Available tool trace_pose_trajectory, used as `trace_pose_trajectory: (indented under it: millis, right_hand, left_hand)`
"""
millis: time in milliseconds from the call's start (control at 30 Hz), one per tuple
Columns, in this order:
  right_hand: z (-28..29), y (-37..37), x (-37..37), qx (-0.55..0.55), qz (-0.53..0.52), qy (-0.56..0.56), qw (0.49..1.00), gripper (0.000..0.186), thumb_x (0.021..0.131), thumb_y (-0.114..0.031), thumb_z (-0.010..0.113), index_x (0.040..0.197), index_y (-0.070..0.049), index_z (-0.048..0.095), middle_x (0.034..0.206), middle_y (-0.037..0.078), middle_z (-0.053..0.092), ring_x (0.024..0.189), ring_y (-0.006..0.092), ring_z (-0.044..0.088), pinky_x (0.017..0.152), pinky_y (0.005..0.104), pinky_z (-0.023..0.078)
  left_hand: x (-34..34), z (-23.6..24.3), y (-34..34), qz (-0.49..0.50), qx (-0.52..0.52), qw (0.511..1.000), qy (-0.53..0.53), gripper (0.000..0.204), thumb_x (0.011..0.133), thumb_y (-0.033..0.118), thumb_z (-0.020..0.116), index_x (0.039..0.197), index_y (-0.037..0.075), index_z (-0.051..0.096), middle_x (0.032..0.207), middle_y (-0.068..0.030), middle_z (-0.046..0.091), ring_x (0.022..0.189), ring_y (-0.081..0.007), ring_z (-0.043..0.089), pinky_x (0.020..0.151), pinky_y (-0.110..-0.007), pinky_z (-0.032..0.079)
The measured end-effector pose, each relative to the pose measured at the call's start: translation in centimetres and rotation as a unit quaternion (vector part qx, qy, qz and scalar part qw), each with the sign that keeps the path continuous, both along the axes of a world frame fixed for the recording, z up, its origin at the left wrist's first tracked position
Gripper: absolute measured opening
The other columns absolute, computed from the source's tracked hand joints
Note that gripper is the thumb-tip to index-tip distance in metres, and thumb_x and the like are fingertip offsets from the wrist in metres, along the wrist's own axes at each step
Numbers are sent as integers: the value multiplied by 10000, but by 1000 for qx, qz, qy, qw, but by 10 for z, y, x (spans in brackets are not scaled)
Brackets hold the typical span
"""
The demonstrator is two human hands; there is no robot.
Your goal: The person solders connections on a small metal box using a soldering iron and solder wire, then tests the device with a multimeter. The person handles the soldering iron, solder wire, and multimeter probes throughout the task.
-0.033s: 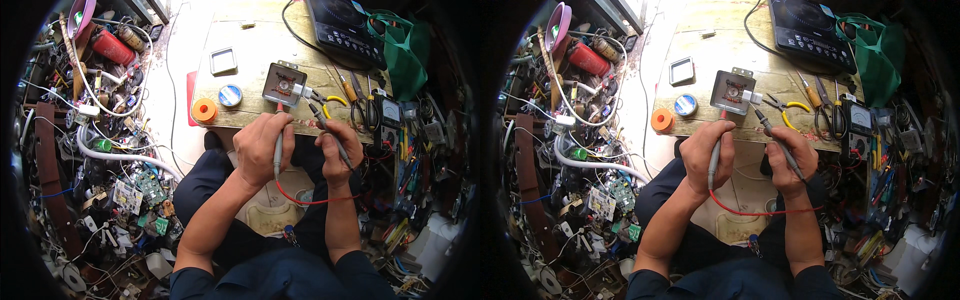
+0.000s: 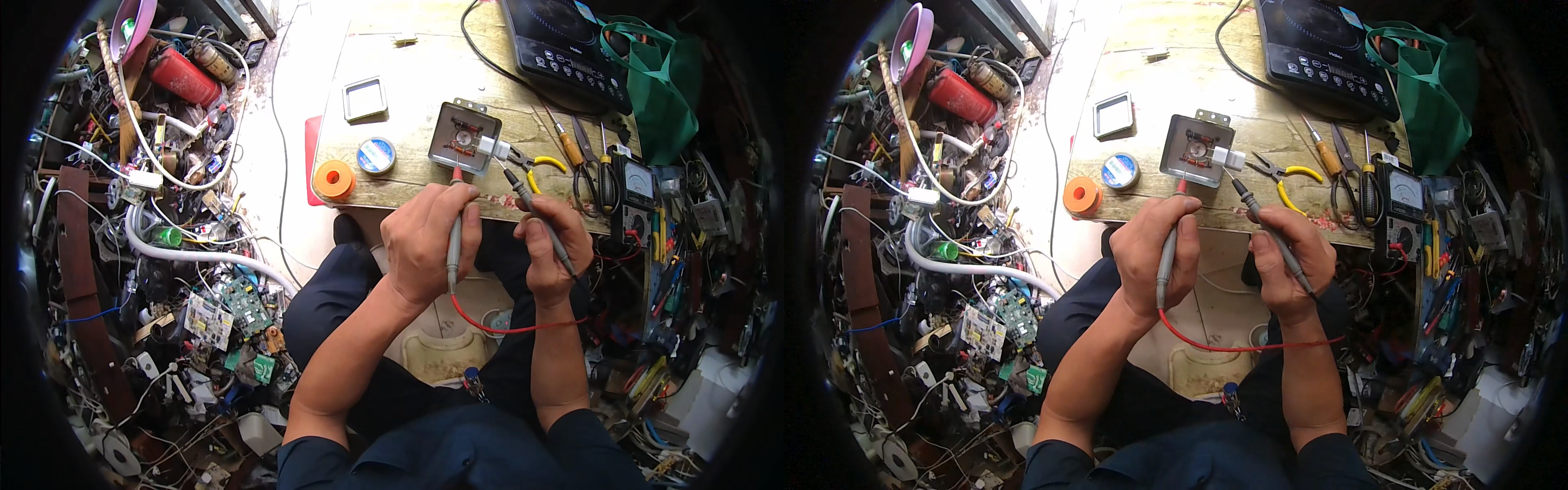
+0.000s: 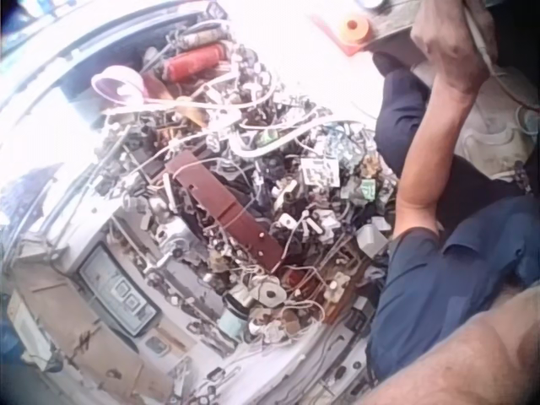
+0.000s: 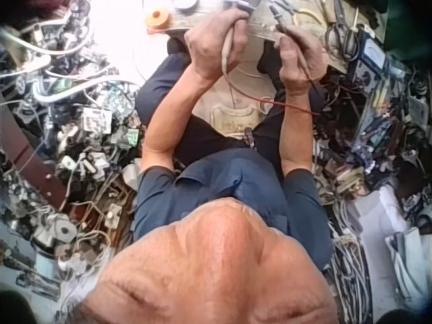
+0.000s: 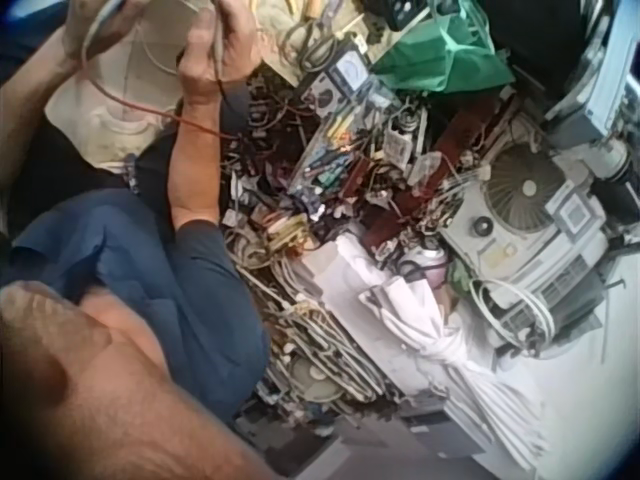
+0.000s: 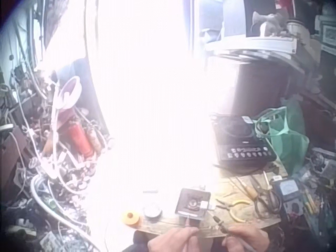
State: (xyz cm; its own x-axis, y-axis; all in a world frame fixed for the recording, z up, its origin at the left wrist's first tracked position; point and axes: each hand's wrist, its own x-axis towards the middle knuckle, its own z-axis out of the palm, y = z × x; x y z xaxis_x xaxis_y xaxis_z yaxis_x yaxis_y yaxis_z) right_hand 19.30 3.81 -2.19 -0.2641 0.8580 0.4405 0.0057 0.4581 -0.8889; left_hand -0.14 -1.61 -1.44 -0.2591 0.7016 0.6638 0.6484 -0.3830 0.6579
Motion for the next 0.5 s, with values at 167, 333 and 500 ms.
trace_pose_trajectory:
  millis: [167, 333, 500]
  right_hand:
    - [1, -1, -1, 1, 5, -11, 1000, 268, 976, 4, 704, 1241, 42, 700, 1067, 144, 777, 785, 135, 716, 720, 280, 587]
    - [0, 0, -1, 4, 5, -12, 1000, 278, 972, 14, 697, 1249, 37, 699, 1068, 144, 785, 781, 131, 715, 714, 276, 588]
    - [-3, -1, 0, -15, 16, -3, 1000, 321, 982, 8, 698, 1301, 33, 676, 1080, 155, 792, 802, 136, 723, 738, 273, 595]
  left_hand:
    - [0, -2, 1, 6, -1, 1000, 0, 216, 941, -58, 674, 1150, -4, 692, 874, -162, 703, 643, -305, 672, 595, -384, 542]
    - [0, -4, 1, 4, 1, 1000, -5, 201, 953, -49, 674, 1147, -2, 695, 878, -160, 705, 646, -304, 673, 598, -383, 543]
    - [1, -1, 0, 4, -4, 1000, -6, 193, 961, -39, 678, 1149, 0, 697, 884, -159, 710, 650, -303, 678, 603, -383, 547]
